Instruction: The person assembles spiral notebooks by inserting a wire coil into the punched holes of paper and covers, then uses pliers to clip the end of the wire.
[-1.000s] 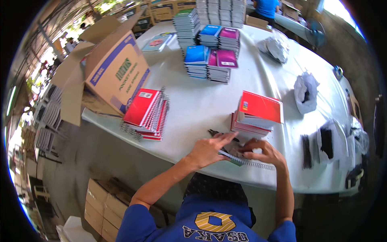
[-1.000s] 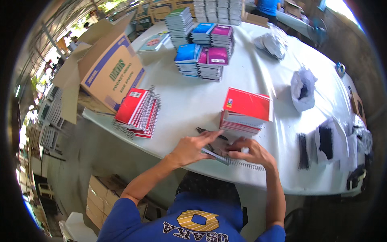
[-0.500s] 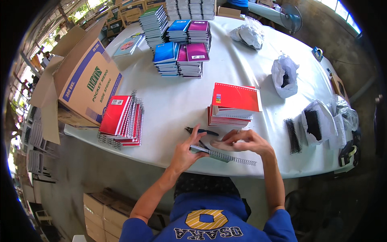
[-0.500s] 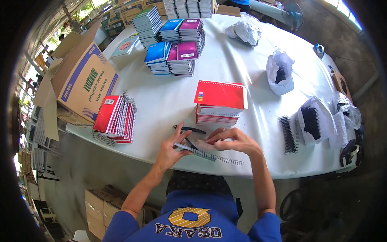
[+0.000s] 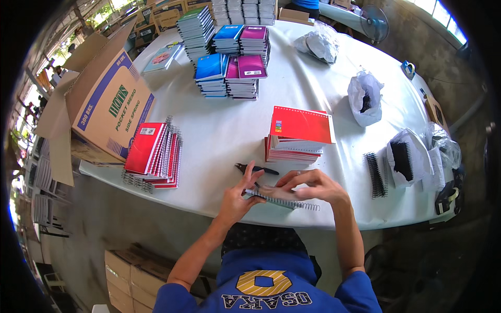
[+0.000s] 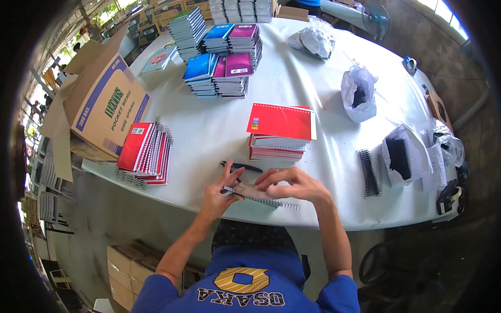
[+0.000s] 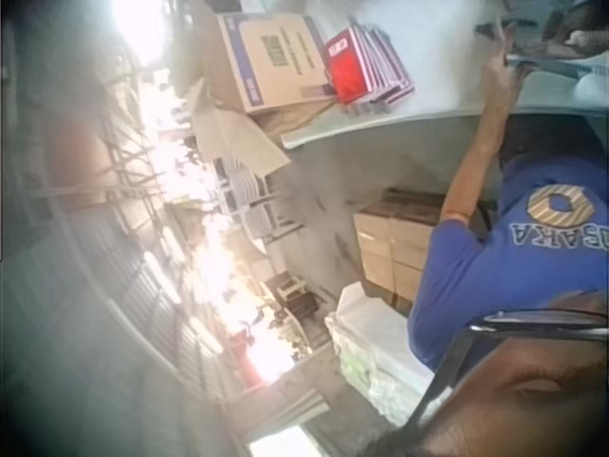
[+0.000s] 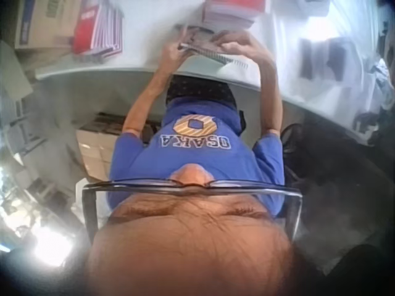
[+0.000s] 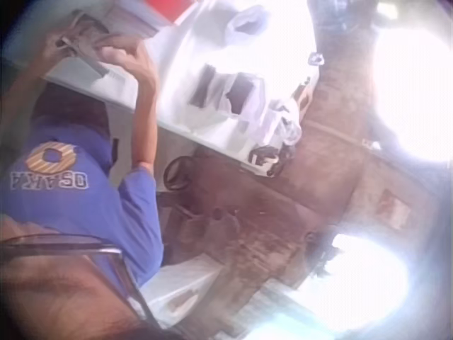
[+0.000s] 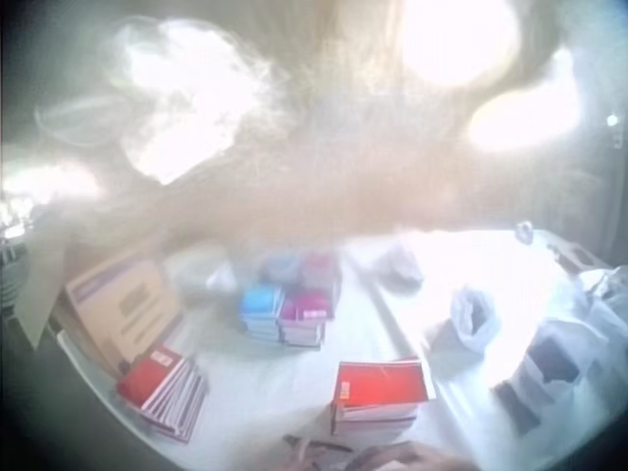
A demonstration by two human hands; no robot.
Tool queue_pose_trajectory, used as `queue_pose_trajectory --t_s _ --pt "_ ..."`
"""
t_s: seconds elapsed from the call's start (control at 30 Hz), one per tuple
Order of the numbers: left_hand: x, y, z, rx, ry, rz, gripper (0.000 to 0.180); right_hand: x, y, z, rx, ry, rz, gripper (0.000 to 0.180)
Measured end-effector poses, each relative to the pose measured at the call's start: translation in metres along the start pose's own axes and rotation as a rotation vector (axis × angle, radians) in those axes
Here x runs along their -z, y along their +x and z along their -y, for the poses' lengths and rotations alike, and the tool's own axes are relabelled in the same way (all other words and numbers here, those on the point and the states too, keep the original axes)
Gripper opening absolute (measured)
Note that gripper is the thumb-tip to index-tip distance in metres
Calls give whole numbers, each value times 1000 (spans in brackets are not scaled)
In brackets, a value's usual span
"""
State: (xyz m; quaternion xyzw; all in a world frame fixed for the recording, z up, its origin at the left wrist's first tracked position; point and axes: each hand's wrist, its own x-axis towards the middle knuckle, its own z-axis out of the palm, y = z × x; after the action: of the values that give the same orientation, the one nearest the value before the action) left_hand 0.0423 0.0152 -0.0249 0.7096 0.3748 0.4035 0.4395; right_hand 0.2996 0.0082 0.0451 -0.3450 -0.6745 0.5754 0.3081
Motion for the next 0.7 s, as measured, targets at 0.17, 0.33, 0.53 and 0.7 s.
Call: queue_pose_trajectory --t_s 0.17,0.33,0.53,0.7 --pt "-1 2 1 -65 23 16 107 -4 6 6 -201 -231 -67 41" --pt "11 -1 9 2 -109 184 79 2 -22 18 -162 -246 -210 35" --pt "50 1 -18 25 -347 99 55 3 -69 -1 -131 -1174 -693 28" --pt "84 -10 -20 1 -77 -130 51 -79 8 -25 120 -890 -687 21"
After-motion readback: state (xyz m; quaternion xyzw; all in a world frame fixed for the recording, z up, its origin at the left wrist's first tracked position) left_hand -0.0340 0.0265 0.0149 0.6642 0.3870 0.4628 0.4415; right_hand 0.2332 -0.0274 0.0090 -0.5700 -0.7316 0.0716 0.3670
